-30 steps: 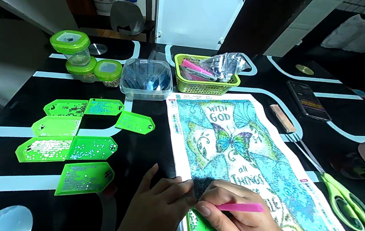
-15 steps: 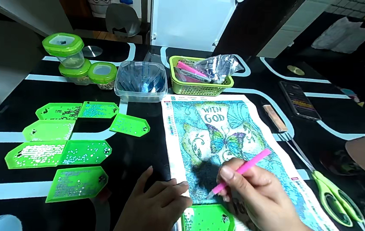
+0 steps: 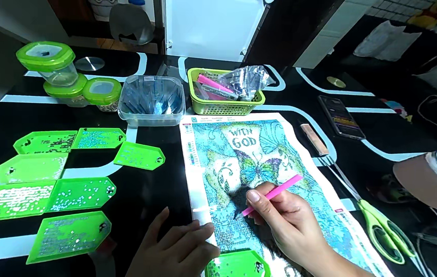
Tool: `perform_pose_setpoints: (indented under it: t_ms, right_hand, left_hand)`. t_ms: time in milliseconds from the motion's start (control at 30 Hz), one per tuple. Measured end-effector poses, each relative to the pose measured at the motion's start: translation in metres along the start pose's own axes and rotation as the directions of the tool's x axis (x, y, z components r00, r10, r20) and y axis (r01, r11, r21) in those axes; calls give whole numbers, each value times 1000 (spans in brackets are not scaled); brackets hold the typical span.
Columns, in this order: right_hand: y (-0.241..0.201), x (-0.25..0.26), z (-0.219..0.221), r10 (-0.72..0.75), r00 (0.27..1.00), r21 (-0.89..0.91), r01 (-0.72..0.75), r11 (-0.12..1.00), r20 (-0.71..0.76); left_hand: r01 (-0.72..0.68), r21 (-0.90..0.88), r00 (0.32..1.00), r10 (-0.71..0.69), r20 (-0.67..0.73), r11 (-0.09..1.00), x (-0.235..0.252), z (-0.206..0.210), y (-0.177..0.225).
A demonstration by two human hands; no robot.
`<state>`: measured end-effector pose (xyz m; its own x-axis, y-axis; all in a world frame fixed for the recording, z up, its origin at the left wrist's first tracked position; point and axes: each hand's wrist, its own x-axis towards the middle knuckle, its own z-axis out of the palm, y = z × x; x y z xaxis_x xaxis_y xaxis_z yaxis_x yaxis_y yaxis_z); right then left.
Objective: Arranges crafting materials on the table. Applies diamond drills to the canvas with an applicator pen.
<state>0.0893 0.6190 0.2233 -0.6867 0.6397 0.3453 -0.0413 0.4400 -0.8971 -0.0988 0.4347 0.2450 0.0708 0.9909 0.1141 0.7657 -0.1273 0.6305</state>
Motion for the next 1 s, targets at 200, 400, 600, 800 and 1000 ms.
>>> perform_pose_setpoints:
  t_ms: [200,400,600,800,1000]
  right_hand:
    - [1,0,0,-45,999,-103,47,994,25]
    - [-3,-4,1,-192,978,-313,209,927,84]
    - [-8,-5,-4,-151,979,-289,185,939,136]
    - [-29,-5,-1,-82,984,-54,91,994,157]
    - [-30,-16,25,-145,952,-14,154,988,271]
  left_hand:
    - [5,-6,1000,-5,6,1000,0,0,0]
    - [3,-2,1000,-3,-3,1000,0,0,1]
    - [-7,9,1000,7,-19,1000,-1,2,-1]
    - [-11,37,998,13,-56,999,-1,5,-2]
    - [-27,47,995,31,-94,999,-1,8,-2]
